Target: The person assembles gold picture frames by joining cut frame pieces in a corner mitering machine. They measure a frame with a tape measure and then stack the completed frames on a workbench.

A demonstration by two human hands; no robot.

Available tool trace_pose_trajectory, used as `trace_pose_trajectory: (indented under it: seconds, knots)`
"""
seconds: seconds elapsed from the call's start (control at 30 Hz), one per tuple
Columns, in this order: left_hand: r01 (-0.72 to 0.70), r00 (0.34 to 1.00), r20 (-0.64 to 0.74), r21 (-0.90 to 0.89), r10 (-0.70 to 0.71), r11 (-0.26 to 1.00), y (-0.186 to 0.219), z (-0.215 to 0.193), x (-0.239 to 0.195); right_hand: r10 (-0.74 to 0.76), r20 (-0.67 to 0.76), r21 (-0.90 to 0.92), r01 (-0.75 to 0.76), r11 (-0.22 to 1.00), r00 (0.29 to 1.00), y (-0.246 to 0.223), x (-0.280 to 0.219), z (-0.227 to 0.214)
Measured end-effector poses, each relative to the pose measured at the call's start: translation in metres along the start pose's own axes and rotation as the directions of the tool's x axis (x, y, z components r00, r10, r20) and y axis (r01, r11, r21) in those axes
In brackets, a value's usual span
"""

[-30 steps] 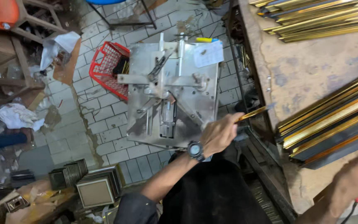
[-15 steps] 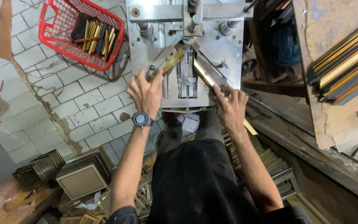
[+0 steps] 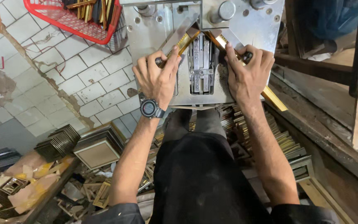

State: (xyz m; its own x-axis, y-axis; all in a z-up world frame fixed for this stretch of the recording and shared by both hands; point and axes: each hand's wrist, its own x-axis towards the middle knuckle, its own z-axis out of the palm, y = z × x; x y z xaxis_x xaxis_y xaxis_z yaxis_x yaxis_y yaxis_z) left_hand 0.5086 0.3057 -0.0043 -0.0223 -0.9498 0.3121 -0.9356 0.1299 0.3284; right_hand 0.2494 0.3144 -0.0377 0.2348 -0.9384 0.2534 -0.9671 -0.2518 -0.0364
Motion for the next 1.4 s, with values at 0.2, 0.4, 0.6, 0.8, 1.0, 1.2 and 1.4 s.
trace_pose_trajectory:
  seconds: [0.2,0.4,0.6,0.8,1.0,1.2,1.4]
  knots:
    - [-0.032,0.999,0.04,-0.023,0.033,0.999,-0.004,0.0,0.001,-0.011,-0.006,-0.026,0.011,1.0,1.0,0.001,0.007,0.0]
    - [-0.009,1.0,-0.015,-0.024,0.009,1.0,-0.003,0.011,-0.001,-0.029,-0.045,0.008,0.029,1.0,0.999,0.008,0.007,0.004]
    - [-0.04,0.995,-0.093,-0.053,0.035,0.998,-0.001,0.0,0.005,-0.006,-0.08,0.105,0.014,0.994,0.997,0.0,0.012,-0.012]
    - [-0.045,0.998,-0.042,-0.073,0.042,0.996,-0.005,0.0,-0.001,-0.018,-0.027,0.089,0.02,0.996,0.999,-0.004,0.009,-0.018]
    - [-0.014,1.0,0.0,-0.104,0.014,0.994,0.0,-0.002,0.008,-0.058,-0.003,0.001,0.058,0.998,0.998,0.0,0.018,-0.016]
    - [-0.026,0.999,-0.024,-0.079,0.024,0.997,0.001,-0.005,0.011,-0.024,-0.051,-0.039,0.022,0.999,0.998,-0.006,0.016,-0.014]
    - [-0.016,1.0,-0.021,-0.086,0.014,0.996,0.004,-0.005,0.019,-0.012,-0.016,-0.027,0.011,1.0,1.0,-0.003,0.02,-0.015]
